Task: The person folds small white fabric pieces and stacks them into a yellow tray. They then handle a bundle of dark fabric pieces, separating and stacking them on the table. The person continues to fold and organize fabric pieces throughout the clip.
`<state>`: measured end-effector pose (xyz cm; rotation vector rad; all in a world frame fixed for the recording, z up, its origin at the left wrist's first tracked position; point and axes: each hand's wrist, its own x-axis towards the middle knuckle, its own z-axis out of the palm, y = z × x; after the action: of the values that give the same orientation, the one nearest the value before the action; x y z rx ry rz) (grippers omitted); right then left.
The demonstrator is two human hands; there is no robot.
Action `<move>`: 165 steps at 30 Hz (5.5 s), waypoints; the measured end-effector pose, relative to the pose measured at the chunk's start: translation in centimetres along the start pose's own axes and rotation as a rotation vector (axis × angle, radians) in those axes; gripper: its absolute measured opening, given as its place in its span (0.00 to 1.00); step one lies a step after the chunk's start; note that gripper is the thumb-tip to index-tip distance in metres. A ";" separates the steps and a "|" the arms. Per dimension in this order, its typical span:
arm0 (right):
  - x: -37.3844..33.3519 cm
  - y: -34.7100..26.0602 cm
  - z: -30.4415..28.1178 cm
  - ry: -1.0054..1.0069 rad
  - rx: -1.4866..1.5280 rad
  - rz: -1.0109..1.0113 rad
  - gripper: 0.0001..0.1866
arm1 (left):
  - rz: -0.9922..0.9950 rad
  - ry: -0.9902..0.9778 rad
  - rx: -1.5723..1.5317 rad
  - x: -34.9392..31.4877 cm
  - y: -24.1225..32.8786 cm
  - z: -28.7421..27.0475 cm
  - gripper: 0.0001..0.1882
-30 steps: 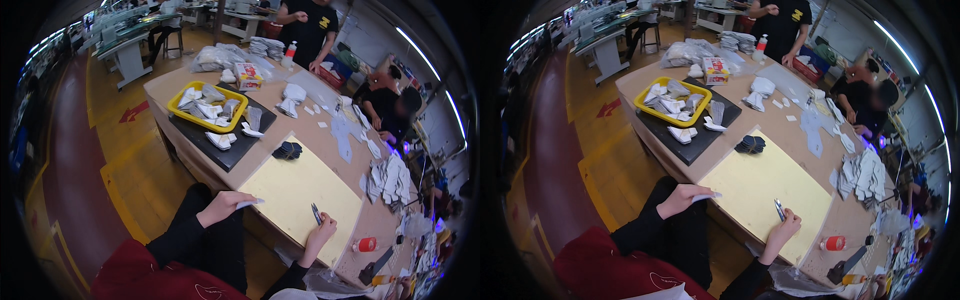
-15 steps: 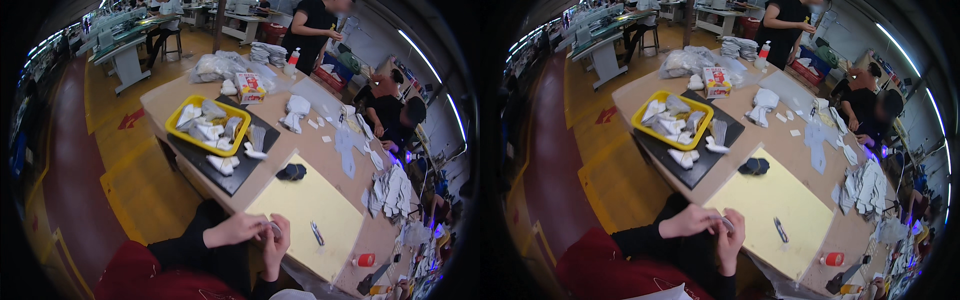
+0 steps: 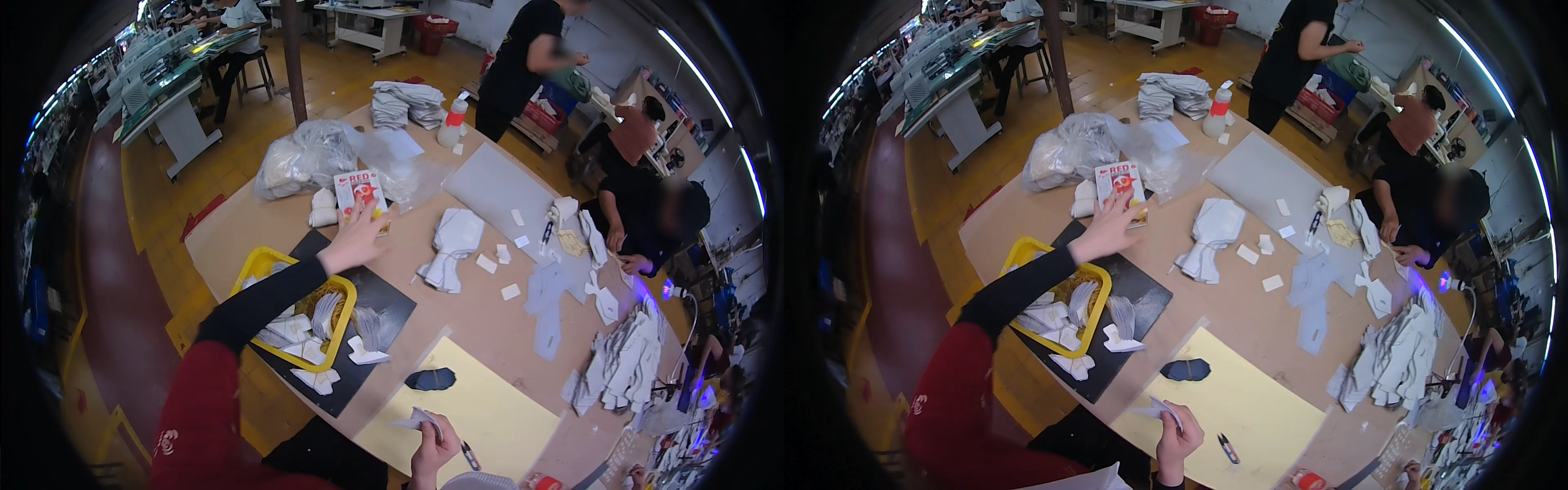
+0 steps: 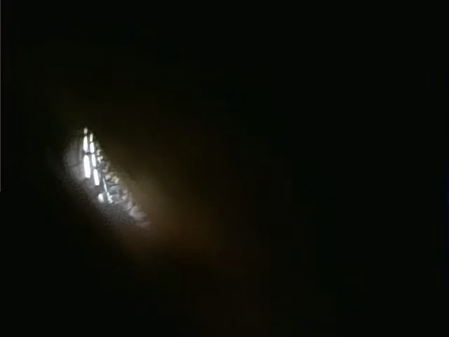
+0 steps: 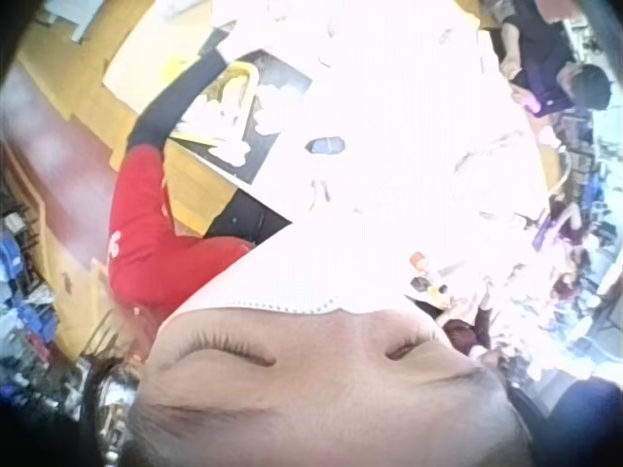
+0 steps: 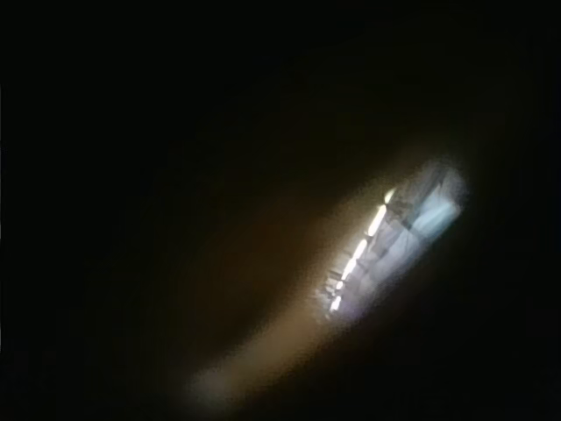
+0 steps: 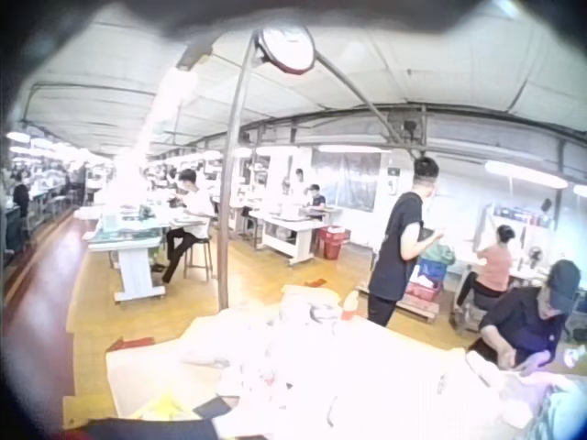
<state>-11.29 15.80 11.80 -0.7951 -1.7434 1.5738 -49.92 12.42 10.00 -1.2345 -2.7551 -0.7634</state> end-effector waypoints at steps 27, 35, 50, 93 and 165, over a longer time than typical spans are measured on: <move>10.8 -7.9 -2.1 -0.020 -0.042 0.368 0.08 | -0.402 -0.239 -1.036 5.0 -23.7 4.0 0.34; 13.5 -7.4 9.5 0.092 0.016 0.446 0.09 | -0.295 -0.464 -0.839 9.0 -17.5 -0.1 0.47; 22.8 6.9 26.4 -0.165 0.198 0.545 0.14 | -0.155 -0.377 -0.309 7.3 -16.3 -1.1 0.43; 13.4 -4.1 20.5 0.176 0.215 0.658 0.18 | 0.036 -0.253 -0.270 6.8 -11.0 0.1 0.24; 26.7 -7.0 33.3 -0.288 -0.489 -0.278 0.26 | -0.325 1.134 -1.134 -2.9 -20.7 -43.7 0.18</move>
<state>-54.06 16.23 18.31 -0.5260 -2.3846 1.1292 -69.97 -20.71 39.04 -0.0702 -1.4684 -2.2602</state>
